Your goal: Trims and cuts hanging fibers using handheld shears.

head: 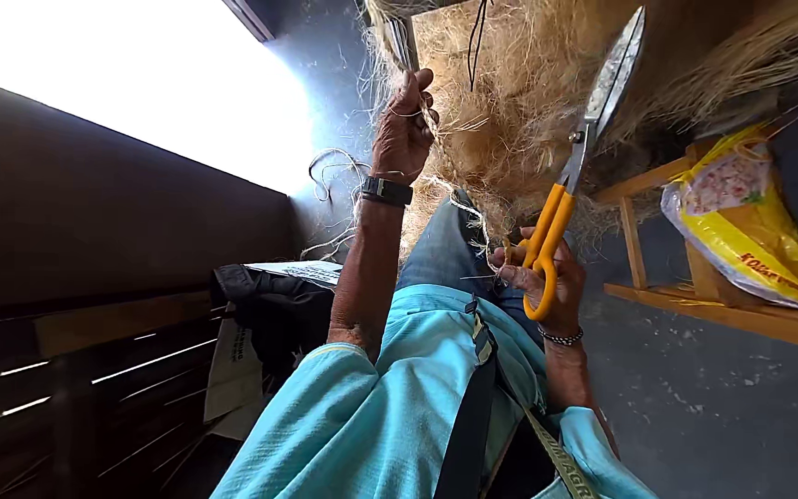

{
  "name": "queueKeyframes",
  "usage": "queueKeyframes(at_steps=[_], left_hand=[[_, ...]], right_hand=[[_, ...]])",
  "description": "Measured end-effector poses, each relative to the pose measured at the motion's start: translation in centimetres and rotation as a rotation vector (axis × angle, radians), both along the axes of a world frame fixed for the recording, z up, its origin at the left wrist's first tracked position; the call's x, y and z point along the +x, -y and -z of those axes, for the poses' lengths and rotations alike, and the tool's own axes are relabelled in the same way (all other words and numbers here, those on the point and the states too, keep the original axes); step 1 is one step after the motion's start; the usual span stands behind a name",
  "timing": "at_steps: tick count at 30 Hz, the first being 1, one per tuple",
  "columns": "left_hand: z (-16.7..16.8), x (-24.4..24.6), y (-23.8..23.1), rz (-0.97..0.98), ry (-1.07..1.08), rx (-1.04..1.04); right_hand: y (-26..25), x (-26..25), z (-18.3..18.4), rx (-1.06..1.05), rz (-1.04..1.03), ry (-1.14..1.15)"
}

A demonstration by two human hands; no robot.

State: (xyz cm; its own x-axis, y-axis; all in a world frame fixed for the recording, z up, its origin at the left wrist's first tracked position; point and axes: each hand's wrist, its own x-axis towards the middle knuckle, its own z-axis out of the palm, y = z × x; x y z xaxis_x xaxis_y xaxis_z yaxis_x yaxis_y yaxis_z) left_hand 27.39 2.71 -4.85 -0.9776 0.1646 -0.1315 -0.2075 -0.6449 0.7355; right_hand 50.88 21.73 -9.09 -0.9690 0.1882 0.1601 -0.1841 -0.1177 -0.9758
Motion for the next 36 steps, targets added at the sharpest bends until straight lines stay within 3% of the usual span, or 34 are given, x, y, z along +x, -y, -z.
queueKeyframes(at_steps=[4,9,14,18,25,36], left_hand=[[-0.3,0.1,-0.9,-0.085,-0.003,0.062],[-1.5,-0.2,-1.9,-0.063,-0.057,0.301],[-3.4,0.0,-3.4,-0.128,-0.068,0.453],[-4.7,0.6,-4.6,-0.108,-0.047,0.527],[-5.1,1.2,-5.1,-0.106,-0.073,0.548],[-3.8,1.4,-5.1,-0.153,-0.09,0.475]], right_hand=[[-1.6,0.9,-0.4,0.168,0.029,0.002],[-3.6,3.0,-1.6,0.177,0.011,-0.004],[-3.5,4.4,-1.3,0.503,0.088,0.016],[-2.4,4.9,-0.1,0.636,0.104,0.098],[-2.0,4.8,1.0,0.803,0.074,0.06],[-1.2,3.7,1.1,0.847,0.13,0.059]])
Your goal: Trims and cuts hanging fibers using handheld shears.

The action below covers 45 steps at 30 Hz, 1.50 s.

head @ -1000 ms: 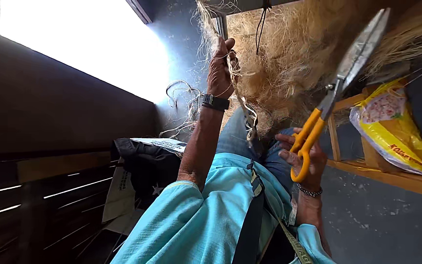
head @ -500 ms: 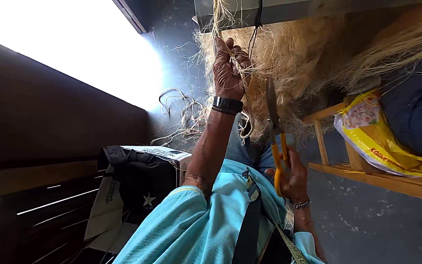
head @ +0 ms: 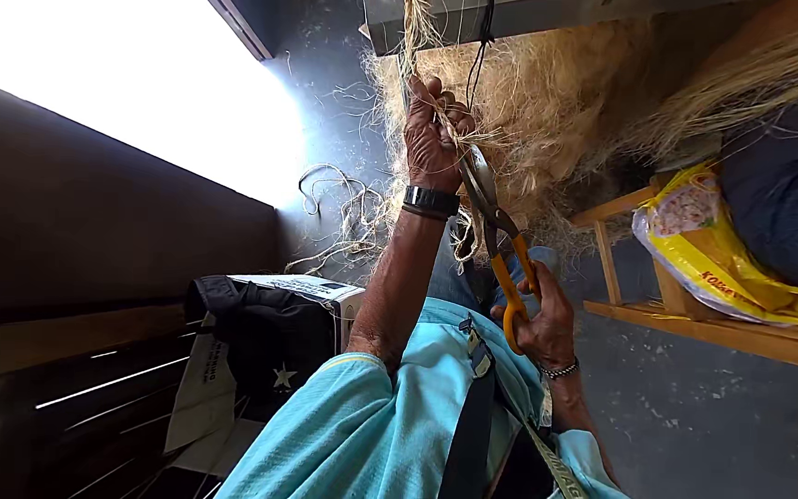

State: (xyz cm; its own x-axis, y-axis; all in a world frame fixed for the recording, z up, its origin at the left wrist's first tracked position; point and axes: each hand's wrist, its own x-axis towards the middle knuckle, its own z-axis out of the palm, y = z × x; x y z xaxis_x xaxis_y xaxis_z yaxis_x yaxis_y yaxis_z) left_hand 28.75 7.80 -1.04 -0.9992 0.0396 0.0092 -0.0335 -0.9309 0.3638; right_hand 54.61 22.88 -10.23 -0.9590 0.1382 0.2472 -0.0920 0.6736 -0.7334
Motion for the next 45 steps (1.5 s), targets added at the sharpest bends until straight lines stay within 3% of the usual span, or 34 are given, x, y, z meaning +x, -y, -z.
queueKeyframes(at_steps=[16,45], left_hand=[[0.7,0.3,0.1,-0.029,0.05,-0.072],[1.8,0.6,1.0,0.022,0.058,-0.023]], right_hand=[[0.0,0.0,-0.4,0.093,0.071,-0.03],[-0.3,0.2,-1.6,0.184,0.092,-0.061]])
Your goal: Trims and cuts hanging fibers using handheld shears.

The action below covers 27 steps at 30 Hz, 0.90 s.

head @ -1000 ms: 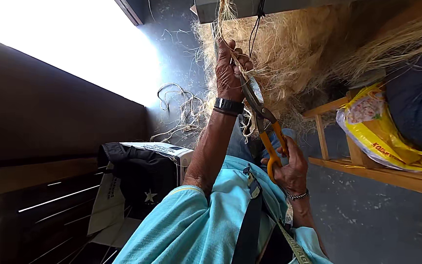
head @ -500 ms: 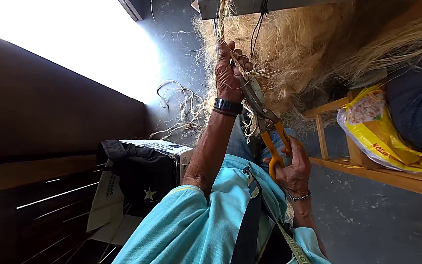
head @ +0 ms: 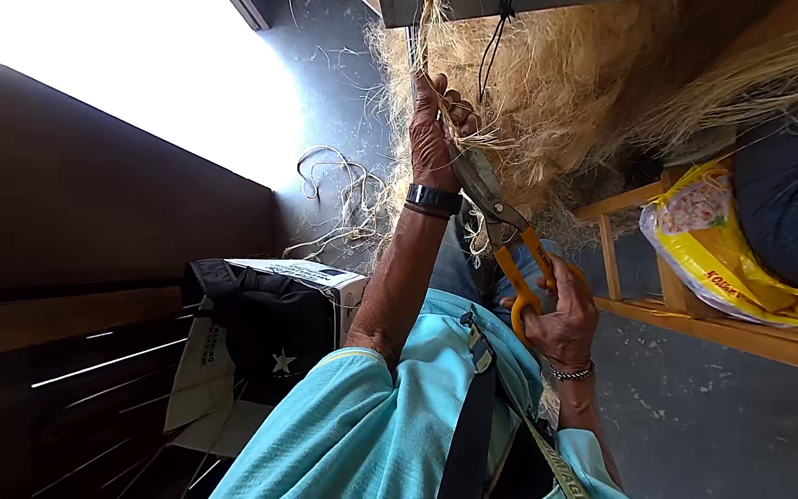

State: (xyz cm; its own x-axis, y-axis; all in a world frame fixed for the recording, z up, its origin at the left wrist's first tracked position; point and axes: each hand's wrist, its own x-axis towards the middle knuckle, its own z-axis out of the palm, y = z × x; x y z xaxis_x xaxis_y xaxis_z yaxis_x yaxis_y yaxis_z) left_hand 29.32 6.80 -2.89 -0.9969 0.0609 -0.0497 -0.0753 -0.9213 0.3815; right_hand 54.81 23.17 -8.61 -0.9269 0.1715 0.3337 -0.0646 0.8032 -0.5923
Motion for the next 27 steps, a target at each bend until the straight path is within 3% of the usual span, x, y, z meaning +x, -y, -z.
queueKeyframes(at_steps=[11,27], left_hand=[[0.2,0.5,-0.1,0.007,0.003,-0.024],[-0.1,1.0,-0.6,0.008,0.014,-0.04]], right_hand=[[-0.4,0.1,-0.7,0.086,0.017,-0.004],[-1.3,0.4,-1.1,0.02,-0.024,0.091]])
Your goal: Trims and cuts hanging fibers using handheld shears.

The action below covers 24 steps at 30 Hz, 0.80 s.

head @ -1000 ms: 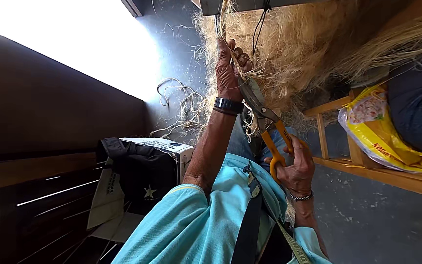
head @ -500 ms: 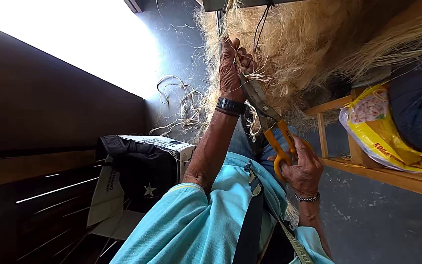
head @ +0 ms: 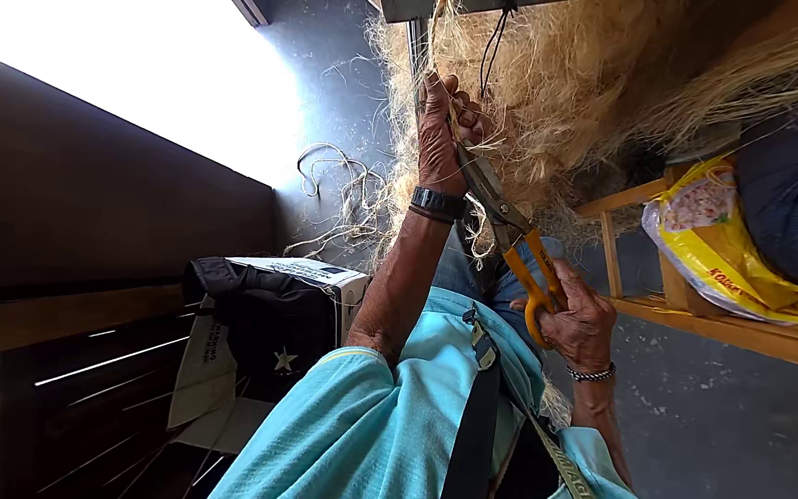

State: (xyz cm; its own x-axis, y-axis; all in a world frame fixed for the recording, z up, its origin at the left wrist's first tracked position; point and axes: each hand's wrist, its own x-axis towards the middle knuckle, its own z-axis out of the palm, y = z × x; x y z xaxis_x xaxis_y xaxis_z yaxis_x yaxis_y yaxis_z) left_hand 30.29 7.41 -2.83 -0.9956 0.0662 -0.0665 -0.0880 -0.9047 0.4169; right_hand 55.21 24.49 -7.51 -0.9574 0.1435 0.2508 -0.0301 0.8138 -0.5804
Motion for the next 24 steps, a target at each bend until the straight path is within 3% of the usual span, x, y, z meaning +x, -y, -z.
queueKeyframes(at_steps=[4,11,24], left_hand=[[-0.4,0.1,-0.2,-0.008,0.063,0.047],[0.3,-0.3,0.6,0.071,-0.056,0.23],[1.4,3.4,-2.5,0.25,-0.101,0.344]], right_hand=[[0.2,0.3,0.6,-0.133,-0.009,0.042],[0.7,0.3,1.1,-0.684,-0.108,0.01],[2.3,-6.3,0.1,-0.711,-0.111,-0.144]])
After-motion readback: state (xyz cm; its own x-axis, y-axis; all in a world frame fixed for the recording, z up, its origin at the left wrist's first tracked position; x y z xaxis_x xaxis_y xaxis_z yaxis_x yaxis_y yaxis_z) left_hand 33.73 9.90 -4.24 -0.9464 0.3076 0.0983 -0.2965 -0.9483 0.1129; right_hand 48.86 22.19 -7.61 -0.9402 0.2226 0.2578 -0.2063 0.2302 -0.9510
